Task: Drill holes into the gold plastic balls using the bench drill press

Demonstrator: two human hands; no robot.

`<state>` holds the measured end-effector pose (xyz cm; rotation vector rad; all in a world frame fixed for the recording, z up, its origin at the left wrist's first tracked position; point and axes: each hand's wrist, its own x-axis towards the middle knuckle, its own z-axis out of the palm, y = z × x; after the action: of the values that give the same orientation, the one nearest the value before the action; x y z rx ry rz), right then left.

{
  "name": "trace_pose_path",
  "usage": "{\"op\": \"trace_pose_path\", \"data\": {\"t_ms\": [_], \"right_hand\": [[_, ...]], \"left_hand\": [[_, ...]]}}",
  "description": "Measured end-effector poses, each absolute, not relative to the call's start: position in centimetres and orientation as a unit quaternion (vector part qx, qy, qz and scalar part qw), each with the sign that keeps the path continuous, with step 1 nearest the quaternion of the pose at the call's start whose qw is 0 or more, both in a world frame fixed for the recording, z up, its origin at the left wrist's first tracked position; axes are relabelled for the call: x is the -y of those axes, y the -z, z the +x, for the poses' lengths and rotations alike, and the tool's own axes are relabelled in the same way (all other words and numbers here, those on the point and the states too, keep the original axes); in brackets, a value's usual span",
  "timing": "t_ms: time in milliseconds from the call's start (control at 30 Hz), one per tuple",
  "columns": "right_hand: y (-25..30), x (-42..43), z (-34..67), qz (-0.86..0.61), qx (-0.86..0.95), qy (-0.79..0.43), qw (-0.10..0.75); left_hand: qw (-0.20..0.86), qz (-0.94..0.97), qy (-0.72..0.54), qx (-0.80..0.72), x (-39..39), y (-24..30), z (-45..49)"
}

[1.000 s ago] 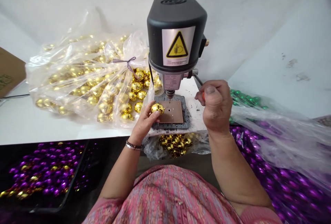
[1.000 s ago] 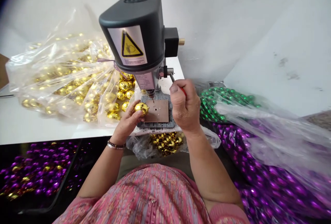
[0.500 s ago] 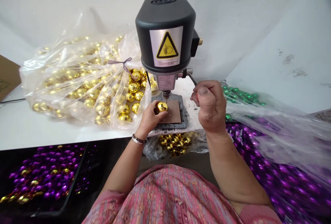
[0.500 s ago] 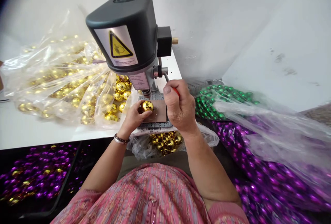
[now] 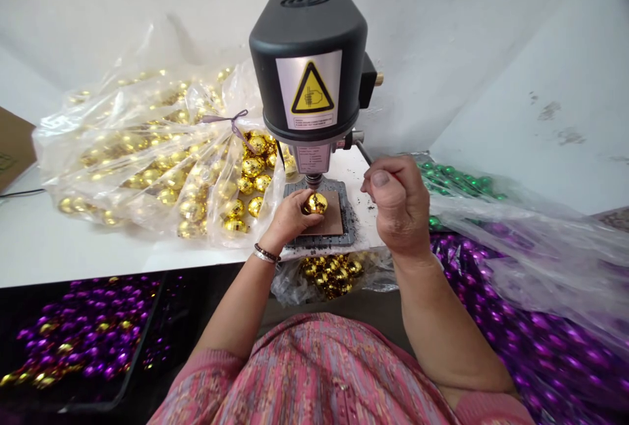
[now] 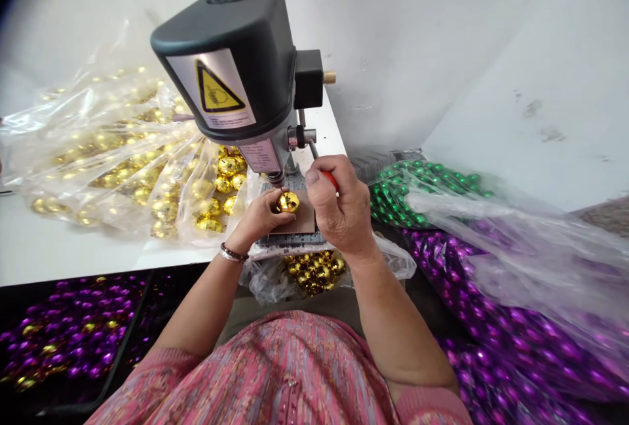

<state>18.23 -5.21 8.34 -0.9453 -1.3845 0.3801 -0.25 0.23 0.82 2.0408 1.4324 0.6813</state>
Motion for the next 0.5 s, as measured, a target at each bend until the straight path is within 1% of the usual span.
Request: {"op": "trace_pose_path", "data": {"t_ms": [267,500], "right_hand": [[-9.0,5.2,18.3,-0.44,0.635,-0.071,0.631],[-6.8,5.1,18.0,-0.429,0.63,-0.041,0.646]], "left_hand": [[0.313,0.735,-0.286,-0.529,-0.1,0.3,-0.4],[0.308,0.738,-0.291,-0.526,0.1,0.5,-0.5]]}}
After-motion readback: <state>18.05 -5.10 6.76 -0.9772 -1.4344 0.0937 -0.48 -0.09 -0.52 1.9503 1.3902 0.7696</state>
